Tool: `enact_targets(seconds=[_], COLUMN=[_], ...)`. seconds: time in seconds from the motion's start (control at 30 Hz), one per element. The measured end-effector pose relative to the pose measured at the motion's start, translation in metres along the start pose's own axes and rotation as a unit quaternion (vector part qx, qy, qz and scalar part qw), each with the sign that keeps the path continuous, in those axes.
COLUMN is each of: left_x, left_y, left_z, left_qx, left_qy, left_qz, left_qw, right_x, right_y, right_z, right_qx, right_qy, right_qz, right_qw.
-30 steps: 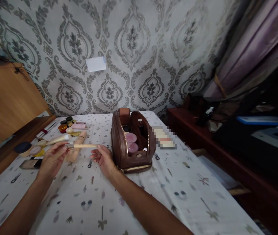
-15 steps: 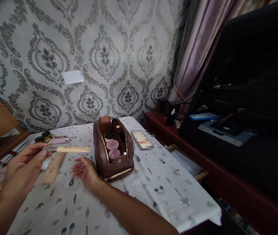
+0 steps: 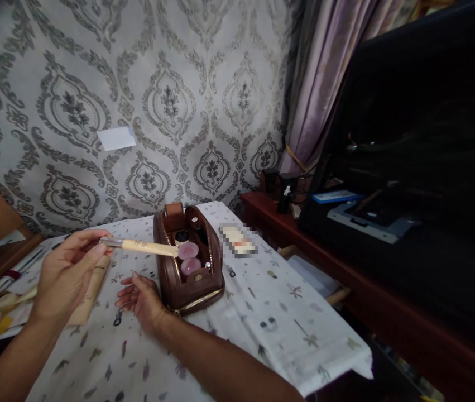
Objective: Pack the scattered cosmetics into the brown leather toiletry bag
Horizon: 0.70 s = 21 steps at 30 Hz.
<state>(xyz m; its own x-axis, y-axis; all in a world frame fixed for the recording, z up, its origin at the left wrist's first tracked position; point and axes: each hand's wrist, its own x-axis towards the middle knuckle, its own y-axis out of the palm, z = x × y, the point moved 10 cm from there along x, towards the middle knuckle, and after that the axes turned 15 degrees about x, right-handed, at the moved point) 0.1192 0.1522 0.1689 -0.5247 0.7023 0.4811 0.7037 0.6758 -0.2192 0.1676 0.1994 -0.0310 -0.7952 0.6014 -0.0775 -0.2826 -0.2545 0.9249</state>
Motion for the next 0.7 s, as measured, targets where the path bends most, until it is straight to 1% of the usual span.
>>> enact_targets(seconds=[0.1,0.2,0.27,0.4,0.57,0.7], left_x=[0.006,0.012,0.015,0.018,0.019,0.019], left_y=[0.012,0.029,0.044,0.081,0.122,0.146], left_z=[-0.012,-0.026,-0.036,-0.053,-0.06,-0.064], left_qx=[0.037,0.076,0.098,0.14,0.165,0.206], left_qy=[0.035,0.062,0.085,0.158,0.218,0.241], left_qz=[0.02,0.039,0.056,0.096,0.13,0.148], left_qw=[0.999,0.994,0.99,0.973,0.953,0.937], right_x=[0.0,0.001,0.002,0.008,0.012,0.008], right_y=[0.0,0.0,-0.001,-0.005,-0.009,-0.004], right_z=[0.0,-0.001,-0.001,-0.005,-0.006,-0.004], right_qx=[0.0,-0.001,-0.001,-0.007,-0.006,-0.006], right_qy=[-0.001,0.003,0.001,-0.001,-0.014,-0.009], right_qz=[0.003,0.004,0.003,0.001,-0.008,-0.008], right_qw=[1.0,1.0,1.0,1.0,1.0,1.0])
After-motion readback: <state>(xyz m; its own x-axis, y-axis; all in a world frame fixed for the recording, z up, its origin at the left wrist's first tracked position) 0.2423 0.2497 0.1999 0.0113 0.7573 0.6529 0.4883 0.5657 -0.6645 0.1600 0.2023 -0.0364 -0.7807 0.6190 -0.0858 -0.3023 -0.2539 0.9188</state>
